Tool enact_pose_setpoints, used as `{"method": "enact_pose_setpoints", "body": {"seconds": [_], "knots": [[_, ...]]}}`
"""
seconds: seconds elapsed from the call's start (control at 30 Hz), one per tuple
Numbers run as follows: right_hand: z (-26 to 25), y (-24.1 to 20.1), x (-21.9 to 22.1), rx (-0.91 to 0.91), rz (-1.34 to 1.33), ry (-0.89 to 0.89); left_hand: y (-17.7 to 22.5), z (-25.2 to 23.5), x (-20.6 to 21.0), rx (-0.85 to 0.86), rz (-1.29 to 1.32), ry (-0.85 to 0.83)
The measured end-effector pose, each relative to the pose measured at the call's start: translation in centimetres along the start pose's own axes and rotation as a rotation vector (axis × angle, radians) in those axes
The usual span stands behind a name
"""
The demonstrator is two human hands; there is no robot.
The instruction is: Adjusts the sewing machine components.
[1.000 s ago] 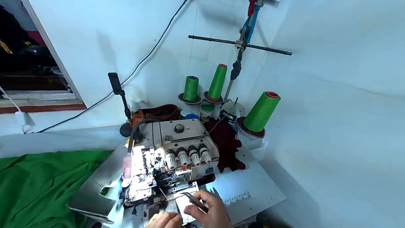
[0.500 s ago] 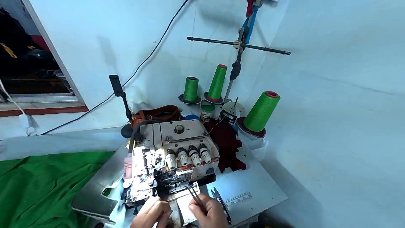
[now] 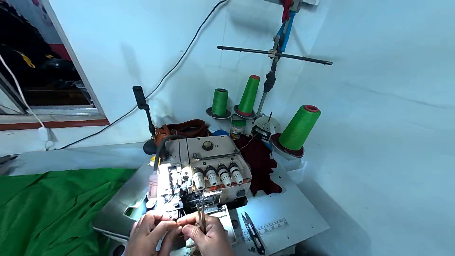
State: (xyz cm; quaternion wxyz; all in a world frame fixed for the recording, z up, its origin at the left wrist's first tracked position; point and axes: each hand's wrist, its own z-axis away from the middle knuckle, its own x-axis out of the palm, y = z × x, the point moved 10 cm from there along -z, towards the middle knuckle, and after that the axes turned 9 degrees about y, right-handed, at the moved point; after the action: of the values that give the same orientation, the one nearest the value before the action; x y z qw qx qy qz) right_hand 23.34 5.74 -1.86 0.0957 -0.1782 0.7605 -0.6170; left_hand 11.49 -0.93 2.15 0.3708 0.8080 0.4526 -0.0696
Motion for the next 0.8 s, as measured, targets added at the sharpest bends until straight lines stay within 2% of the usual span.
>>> {"method": "enact_pose_setpoints", "body": {"seconds": [0.13,0.37,0.47,0.57,0.67,0.73,0.8], "knots": [[0.1,0.3,-0.7,-0.037,0.096,0.072,-0.2,0.4,0.2,0.004,-0.008,-0.044],[0.3,-0.1,-0.2,-0.149,0.197,0.063,0.1,0.3,0.9,-0.062,-0.16,-0.151],[0.4,-0.2,-0.3,-0.14,0.185,0.093,-0.1,0.4,1.1,-0.075,-0.211,-0.145],[0.5,0.3,-0.9,-0.087,0.141,0.145,-0.9,0.6,0.4,-0.141,-0.122,-0.067],[0.3,1.1,-1.7,0.002,0.106,0.185,-2.0,0.7,-0.5,-0.255,0.073,-0.008],[0.3,1.3,-1.9,0.028,0.089,0.195,-2.0,0.6,-0.6,-0.258,0.198,0.011],[0.3,1.6,-1.9,0.051,0.064,0.195,-2.0,0.7,0.0,-0.218,0.29,-0.04]]}}
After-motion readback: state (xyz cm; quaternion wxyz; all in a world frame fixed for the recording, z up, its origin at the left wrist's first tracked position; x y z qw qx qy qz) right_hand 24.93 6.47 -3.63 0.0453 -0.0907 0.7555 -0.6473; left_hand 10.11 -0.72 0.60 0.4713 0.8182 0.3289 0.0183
